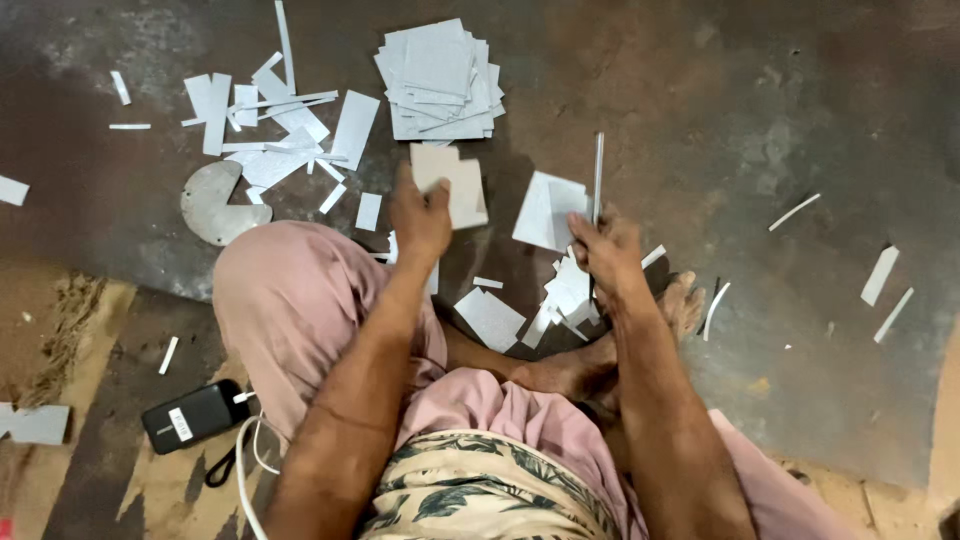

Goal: The person sits on the floor and cuts small white sheets into pieces with a knife, holding each sheet by hand on a metal plate. Cut pieces and scrap strips are set aside, and finished pieces are stacked in a pile.

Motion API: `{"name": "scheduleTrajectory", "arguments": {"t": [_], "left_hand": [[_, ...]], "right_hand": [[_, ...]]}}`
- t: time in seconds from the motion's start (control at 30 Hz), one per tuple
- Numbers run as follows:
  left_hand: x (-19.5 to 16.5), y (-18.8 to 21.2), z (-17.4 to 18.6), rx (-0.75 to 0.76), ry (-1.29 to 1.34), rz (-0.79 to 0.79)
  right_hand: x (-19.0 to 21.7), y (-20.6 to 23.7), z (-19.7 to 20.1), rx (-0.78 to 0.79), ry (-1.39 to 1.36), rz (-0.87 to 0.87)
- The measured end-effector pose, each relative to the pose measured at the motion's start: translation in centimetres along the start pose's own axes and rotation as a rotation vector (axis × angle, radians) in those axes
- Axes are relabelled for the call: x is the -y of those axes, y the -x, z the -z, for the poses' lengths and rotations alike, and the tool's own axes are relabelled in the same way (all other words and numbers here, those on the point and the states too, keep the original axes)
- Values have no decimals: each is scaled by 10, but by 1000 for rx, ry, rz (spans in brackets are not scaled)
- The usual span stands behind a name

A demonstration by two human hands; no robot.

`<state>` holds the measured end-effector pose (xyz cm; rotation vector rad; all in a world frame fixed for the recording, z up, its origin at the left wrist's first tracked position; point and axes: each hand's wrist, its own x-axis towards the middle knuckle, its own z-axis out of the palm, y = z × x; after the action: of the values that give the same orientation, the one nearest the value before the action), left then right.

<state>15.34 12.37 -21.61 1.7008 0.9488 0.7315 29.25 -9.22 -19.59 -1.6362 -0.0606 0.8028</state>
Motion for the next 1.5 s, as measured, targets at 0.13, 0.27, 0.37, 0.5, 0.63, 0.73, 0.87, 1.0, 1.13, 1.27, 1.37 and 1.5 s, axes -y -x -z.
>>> {"name": "scheduleTrajectory", "arguments": {"t": [0.13,0.27,0.37,0.5,0.63,0.73,0.87,1.0,1.13,1.27,1.37,1.5], "left_hand": [[-7,8,3,268,563,355],[-11,30,-12,415,773,650],[-8,29,-13,364,666,473],[-4,20,-12,387,748,603],[-5,19,-19,442,838,627],[-2,21,-22,431,813,593],[5,22,-20,343,468,224],[7,20,-18,478,469,246],[1,12,-12,467,710,593],[-2,6,-7,495,1116,833],[5,8,-12,419,1172,894],[19,8,-27,138,807,799]], "right_hand": [[15,-7,-31,53,108,127],[-1,-14,-42,-15,425,355],[-11,-14,-27,-100,416,239],[-16,-2,-6,-464,1273,831],[-22,7,-22,-237,757,438],[-28,9,-43,-53,451,336],[-29,11,-72,-12,444,293],[-14,17,-86,-92,613,382],[4,27,-84,278,156,255],[11,29,-88,227,139,174],[9,30,-96,41,427,404],[8,20,-104,-20,621,484]]}}
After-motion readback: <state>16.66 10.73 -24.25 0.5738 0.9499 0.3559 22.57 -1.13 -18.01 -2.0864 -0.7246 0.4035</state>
